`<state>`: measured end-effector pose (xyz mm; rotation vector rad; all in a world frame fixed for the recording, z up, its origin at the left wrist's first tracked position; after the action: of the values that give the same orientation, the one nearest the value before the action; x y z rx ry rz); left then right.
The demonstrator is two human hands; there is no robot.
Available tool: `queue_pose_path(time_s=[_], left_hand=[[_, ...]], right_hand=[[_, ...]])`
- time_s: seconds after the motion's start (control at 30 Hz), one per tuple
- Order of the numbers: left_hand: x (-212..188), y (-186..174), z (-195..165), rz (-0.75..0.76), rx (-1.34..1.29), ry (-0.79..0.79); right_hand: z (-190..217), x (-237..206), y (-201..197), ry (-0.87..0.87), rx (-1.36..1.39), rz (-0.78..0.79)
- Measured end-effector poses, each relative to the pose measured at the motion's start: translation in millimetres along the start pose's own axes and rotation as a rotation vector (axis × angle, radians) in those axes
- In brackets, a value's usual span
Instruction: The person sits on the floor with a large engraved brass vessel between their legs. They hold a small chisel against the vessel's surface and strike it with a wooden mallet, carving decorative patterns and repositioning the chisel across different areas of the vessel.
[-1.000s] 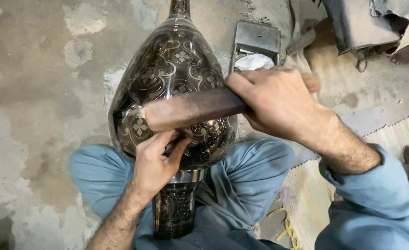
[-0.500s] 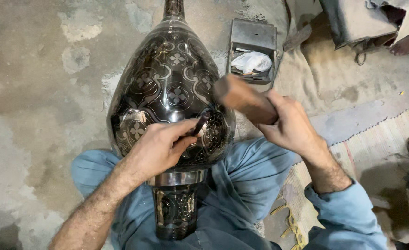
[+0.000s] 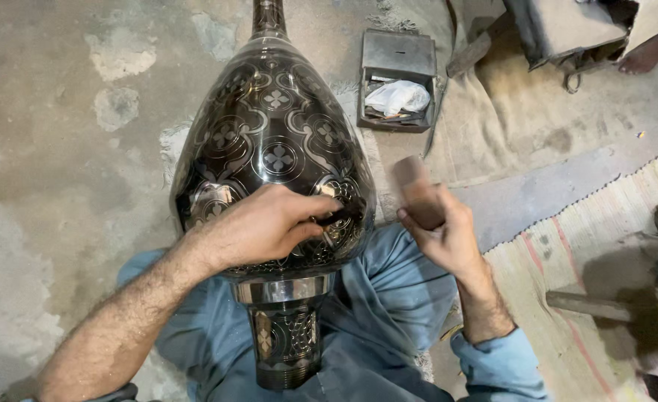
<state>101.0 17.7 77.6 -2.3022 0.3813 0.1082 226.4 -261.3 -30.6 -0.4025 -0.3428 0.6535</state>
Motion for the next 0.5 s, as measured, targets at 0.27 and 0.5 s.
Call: queue_pose_path(time_s=[0.27,0.5], left_hand=[[13.8,-4.0,2.7,0.211,0.070,0.061],[25.6,-3.1,7.7,0.313,0.089,0.179]], right_hand=[[-10.8,-48.1,23.2,0.074,0.121,-0.196],[2.2,-69.9,42.9,0.186,0.102,-0.330]])
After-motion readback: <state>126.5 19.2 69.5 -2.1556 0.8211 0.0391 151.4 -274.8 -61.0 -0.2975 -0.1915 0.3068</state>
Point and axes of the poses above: each hand's wrist, its own x-axis towards the middle knuckle, its own y-axis out of the palm, z = x × y, the point moved 1 cm from there along x, towards the middle knuckle, and after that the axes turned 9 degrees about x, right-handed, at the moved point
